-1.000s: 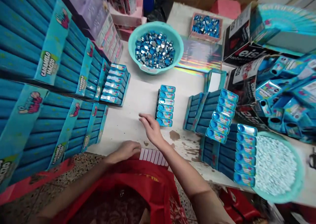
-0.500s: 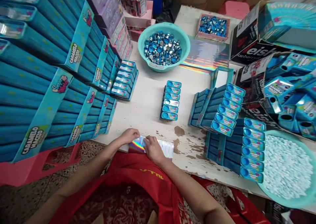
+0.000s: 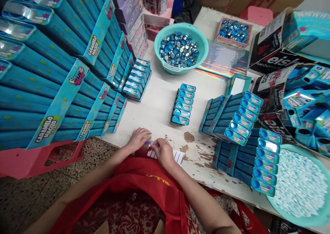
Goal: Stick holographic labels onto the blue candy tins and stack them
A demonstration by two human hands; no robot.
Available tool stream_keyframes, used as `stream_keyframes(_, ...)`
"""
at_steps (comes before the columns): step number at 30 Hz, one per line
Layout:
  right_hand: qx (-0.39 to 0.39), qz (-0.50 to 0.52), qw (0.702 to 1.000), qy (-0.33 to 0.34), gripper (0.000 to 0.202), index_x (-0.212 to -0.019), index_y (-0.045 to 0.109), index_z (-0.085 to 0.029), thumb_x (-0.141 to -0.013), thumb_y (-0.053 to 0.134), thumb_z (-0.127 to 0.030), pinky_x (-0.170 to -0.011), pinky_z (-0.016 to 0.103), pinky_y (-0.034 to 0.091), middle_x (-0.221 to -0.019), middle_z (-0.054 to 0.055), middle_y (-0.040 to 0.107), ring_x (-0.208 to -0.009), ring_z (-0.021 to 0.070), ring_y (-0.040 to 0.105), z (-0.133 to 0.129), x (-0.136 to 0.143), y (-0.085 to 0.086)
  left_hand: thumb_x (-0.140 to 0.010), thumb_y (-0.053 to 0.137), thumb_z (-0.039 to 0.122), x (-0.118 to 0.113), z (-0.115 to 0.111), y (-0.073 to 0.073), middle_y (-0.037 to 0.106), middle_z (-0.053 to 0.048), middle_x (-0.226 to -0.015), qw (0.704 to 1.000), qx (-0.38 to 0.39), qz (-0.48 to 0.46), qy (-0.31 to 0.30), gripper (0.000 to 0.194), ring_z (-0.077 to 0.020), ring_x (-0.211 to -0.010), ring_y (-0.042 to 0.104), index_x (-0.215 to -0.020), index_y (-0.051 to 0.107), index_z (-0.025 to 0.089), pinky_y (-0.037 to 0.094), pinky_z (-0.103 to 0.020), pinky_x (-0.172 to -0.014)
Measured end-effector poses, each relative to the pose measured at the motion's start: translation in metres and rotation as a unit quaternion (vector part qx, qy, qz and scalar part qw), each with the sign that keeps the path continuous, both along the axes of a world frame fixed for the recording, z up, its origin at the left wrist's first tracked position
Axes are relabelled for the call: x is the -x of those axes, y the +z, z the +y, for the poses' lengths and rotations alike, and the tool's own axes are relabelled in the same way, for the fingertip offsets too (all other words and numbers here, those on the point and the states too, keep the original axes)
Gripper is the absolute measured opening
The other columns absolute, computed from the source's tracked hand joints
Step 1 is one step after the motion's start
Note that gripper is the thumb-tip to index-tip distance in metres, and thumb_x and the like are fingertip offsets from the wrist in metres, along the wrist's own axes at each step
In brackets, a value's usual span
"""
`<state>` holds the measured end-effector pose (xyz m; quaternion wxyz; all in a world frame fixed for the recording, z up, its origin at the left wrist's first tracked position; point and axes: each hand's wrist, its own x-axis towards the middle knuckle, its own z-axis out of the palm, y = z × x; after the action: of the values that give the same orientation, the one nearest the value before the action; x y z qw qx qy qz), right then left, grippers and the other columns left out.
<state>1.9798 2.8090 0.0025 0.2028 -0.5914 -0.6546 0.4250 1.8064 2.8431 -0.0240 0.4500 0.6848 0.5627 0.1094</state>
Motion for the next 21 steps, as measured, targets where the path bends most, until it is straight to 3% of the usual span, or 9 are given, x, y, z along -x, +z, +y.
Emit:
stream_keyframes(2, 0.008, 0.043, 0.998, -0.044, 0.019, -0.069, 0.057, -0.02, -0.082, 0.056, -0.034, -0.063, 0.027, 0.041, -0.067, 0.001, 0.06, -0.065, 0.0154, 0.053, 0.006, -0.006, 0.014, -0.079, 0.057, 0.035, -0.002, -0.005, 0.011, 0.064, -0.006, -0.113, 0.996, -0.013, -0.094, -0.004, 0.031, -0.0223, -0.108, 0.052, -0.106, 0.064, 0.021, 0.037, -0.032, -0.094)
stream_keyframes(4, 0.013, 0.076, 0.992, -0.098, 0.02, -0.07, 0.057, -0.02, -0.081, 0.056, -0.037, -0.063, 0.027, 0.041, -0.066, 0.0, 0.06, -0.063, 0.0141, 0.052, 0.013, -0.011, 0.023, -0.078, 0.057, 0.037, -0.004, -0.005, 0.019, 0.067, -0.004, -0.101, 0.989, 0.048, -0.142, -0.019, 0.028, -0.0192, -0.095, 0.058, -0.099, 0.065, 0.02, 0.042, -0.028, -0.084)
stream_keyframes(6, 0.02, 0.099, 0.983, -0.154, 0.022, -0.069, 0.057, -0.019, -0.079, 0.058, -0.039, -0.062, 0.027, 0.041, -0.065, 0.0, 0.06, -0.062, 0.0134, 0.052, 0.02, -0.015, 0.028, -0.081, 0.051, 0.037, -0.007, 0.003, 0.024, 0.067, 0.0, -0.08, 0.984, 0.106, -0.14, -0.024, 0.024, -0.0158, -0.077, 0.058, -0.084, 0.065, 0.019, 0.042, -0.025, -0.073)
stream_keyframes(8, 0.022, 0.129, 0.97, -0.207, 0.024, -0.069, 0.056, -0.018, -0.076, 0.06, -0.041, -0.061, 0.026, 0.041, -0.064, 0.0, 0.059, -0.06, 0.0132, 0.051, 0.026, -0.018, 0.029, -0.082, 0.046, 0.036, -0.011, 0.016, 0.029, 0.063, 0.001, -0.071, 0.985, 0.113, -0.129, -0.028, 0.027, -0.0142, -0.071, 0.055, -0.075, 0.064, 0.017, 0.04, -0.024, -0.068)
stream_keyframes(11, -0.009, 0.158, 0.943, -0.292, 0.026, -0.07, 0.056, -0.018, -0.075, 0.061, -0.043, -0.062, 0.026, 0.042, -0.066, 0.0, 0.059, -0.062, 0.0133, 0.052, 0.033, -0.022, 0.026, -0.081, 0.046, 0.037, -0.022, 0.042, 0.04, 0.059, 0.002, -0.066, 0.988, 0.095, -0.113, -0.052, 0.027, -0.0129, -0.067, 0.051, -0.073, 0.062, 0.016, 0.036, -0.023, -0.062)
stream_keyframes(16, -0.061, 0.109, 0.903, -0.411, 0.029, -0.073, 0.059, -0.017, -0.072, 0.063, -0.046, -0.066, 0.027, 0.041, -0.07, 0.0, 0.056, -0.063, 0.0127, 0.048, 0.052, -0.04, 0.013, -0.083, 0.041, 0.039, -0.054, 0.089, 0.058, 0.05, 0.003, -0.059, 0.985, 0.057, -0.039, -0.158, 0.032, -0.0115, -0.058, 0.044, -0.073, 0.061, 0.016, 0.028, -0.023, -0.053)
stream_keyframes(21, -0.091, 0.035, 0.884, -0.457, 0.03, -0.069, 0.065, -0.017, -0.066, 0.067, -0.047, -0.081, 0.033, 0.04, -0.085, 0.004, 0.051, -0.08, 0.0175, 0.048, 0.076, -0.058, -0.005, -0.083, 0.04, 0.037, -0.079, 0.133, 0.056, 0.049, 0.001, -0.057, 0.97, 0.044, 0.025, -0.237, 0.033, -0.0119, -0.055, 0.041, -0.069, 0.06, 0.015, 0.025, -0.024, -0.051)
